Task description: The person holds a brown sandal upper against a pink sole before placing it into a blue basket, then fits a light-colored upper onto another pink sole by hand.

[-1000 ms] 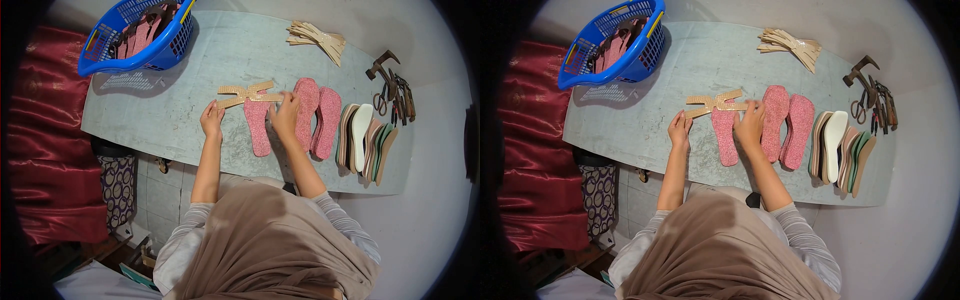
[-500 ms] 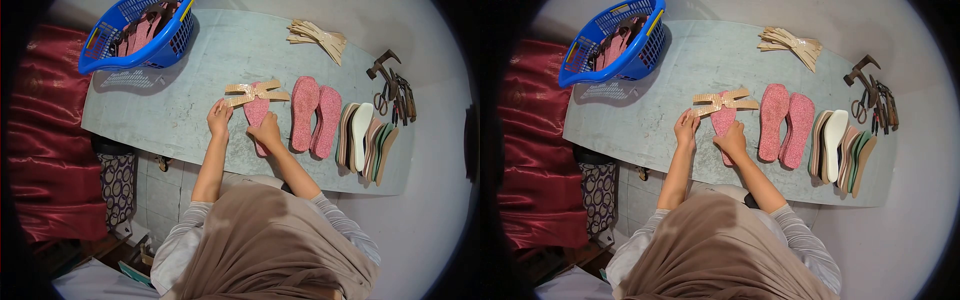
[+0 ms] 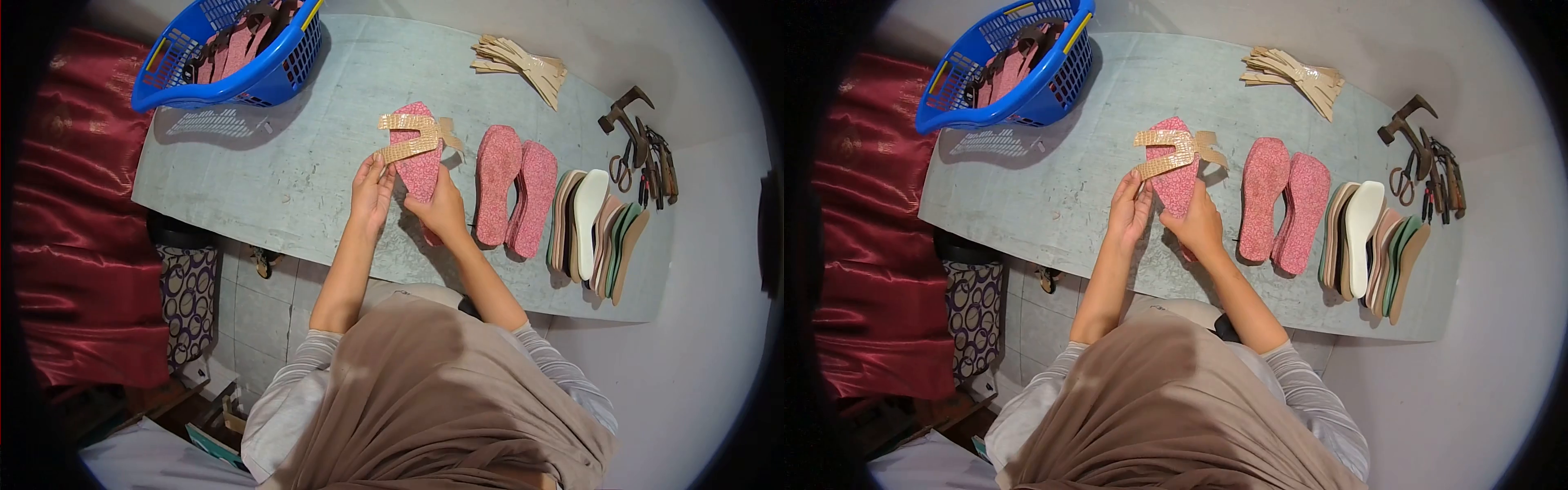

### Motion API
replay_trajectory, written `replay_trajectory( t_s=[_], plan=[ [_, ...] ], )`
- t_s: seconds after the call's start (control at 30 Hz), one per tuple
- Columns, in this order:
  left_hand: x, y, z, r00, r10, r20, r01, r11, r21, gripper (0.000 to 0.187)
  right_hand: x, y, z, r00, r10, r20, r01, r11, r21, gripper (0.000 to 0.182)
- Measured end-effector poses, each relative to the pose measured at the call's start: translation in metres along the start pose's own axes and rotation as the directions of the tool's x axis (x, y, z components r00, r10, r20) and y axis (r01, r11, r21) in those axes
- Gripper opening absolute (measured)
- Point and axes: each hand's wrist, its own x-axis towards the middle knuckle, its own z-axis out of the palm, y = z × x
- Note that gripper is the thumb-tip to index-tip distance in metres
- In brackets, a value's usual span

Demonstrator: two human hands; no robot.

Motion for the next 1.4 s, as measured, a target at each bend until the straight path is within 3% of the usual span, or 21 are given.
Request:
replay_trajectory(
  t_s=[0.47,0.87,0.97,1.07,1.27,1.4],
  plan=[
    [-0.008,0.018,0.01,0.993,0.115,0.031,-0.108,0.981,-0.163,0.019,-0.009,-0.019,-0.008,0.997,-0.068,-0.036,0.069,0.997,0.042,0.066],
    [-0.001,0.006,0.0,1.0,0.004,0.025,0.004,0.95,-0.312,0.015,-0.014,-0.022,-0.01,0.992,-0.124,-0.032,0.126,0.99,0.057,0.068],
    [-0.003,-0.001,0.0,0.996,0.084,-0.033,-0.09,0.958,-0.272,0.016,-0.015,-0.023,-0.012,0.993,-0.118,-0.028,0.119,0.991,0.059,0.068],
    [-0.008,-0.002,0.003,0.997,0.066,0.032,-0.06,0.984,-0.168,0.022,-0.016,-0.023,-0.012,0.992,-0.123,-0.024,0.125,0.99,0.065,0.067],
    [-0.018,0.004,0.015,0.984,-0.114,0.134,0.132,0.982,-0.138,0.034,-0.018,-0.026,-0.014,0.998,-0.069,-0.003,0.069,0.997,0.028,0.067],
    [-0.031,0.01,0.027,0.98,-0.101,0.174,0.108,0.994,-0.028,0.038,-0.019,-0.026,-0.014,0.999,-0.05,-0.007,0.05,0.999,-0.005,0.066]
  ],
)
